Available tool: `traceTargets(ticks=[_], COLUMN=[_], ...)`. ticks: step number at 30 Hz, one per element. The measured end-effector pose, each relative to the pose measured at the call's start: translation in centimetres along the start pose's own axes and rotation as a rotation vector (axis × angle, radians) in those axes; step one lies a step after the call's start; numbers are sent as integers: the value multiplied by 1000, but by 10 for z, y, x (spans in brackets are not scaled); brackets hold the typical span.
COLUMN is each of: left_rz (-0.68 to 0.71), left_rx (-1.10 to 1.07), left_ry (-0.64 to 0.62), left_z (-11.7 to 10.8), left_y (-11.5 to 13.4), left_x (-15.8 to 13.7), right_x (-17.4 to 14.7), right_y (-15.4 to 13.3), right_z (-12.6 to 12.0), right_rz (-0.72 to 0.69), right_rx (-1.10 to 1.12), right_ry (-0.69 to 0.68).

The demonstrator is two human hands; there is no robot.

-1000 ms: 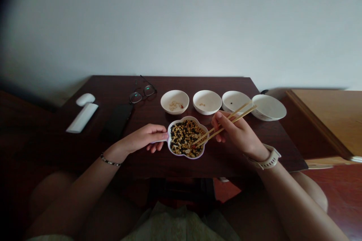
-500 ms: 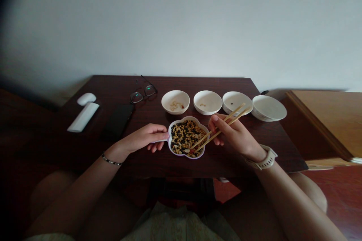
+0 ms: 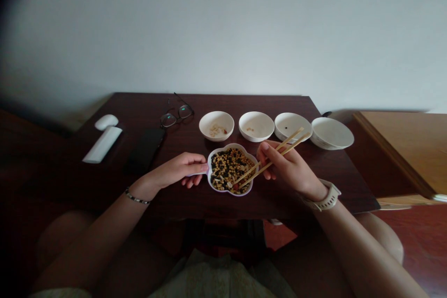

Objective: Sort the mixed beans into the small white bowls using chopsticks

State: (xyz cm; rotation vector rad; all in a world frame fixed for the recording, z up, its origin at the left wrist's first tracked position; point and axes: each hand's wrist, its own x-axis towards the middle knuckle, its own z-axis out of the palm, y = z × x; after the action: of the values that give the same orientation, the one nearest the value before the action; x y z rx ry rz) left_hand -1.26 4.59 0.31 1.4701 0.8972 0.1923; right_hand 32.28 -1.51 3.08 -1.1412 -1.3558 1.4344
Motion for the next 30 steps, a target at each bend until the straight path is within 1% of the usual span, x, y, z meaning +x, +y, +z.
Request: traceTargets(ticks=[5, 11, 14, 21, 25, 30], left_rz=[0, 9, 13, 15, 20, 7], left_rx=[3, 4, 0, -2, -1, -2], left_ry=[1, 2, -2, -6, -2, -4], left_z=[0, 0, 0, 0, 0, 0], left_y=[0, -1, -2, -3, -3, -2], left_x=[0, 0, 0, 0, 0, -1], right_x=[0, 1, 0, 1, 2, 2], right_y=[2, -3, -3, 3, 3, 3], right_z=[7, 4, 2, 3, 5, 8], right_rz=[-18, -45, -52, -51, -67, -67], right_rx=[-38, -7, -3, -78, -82, -75], right_ry=[6, 45, 40, -21, -18, 18])
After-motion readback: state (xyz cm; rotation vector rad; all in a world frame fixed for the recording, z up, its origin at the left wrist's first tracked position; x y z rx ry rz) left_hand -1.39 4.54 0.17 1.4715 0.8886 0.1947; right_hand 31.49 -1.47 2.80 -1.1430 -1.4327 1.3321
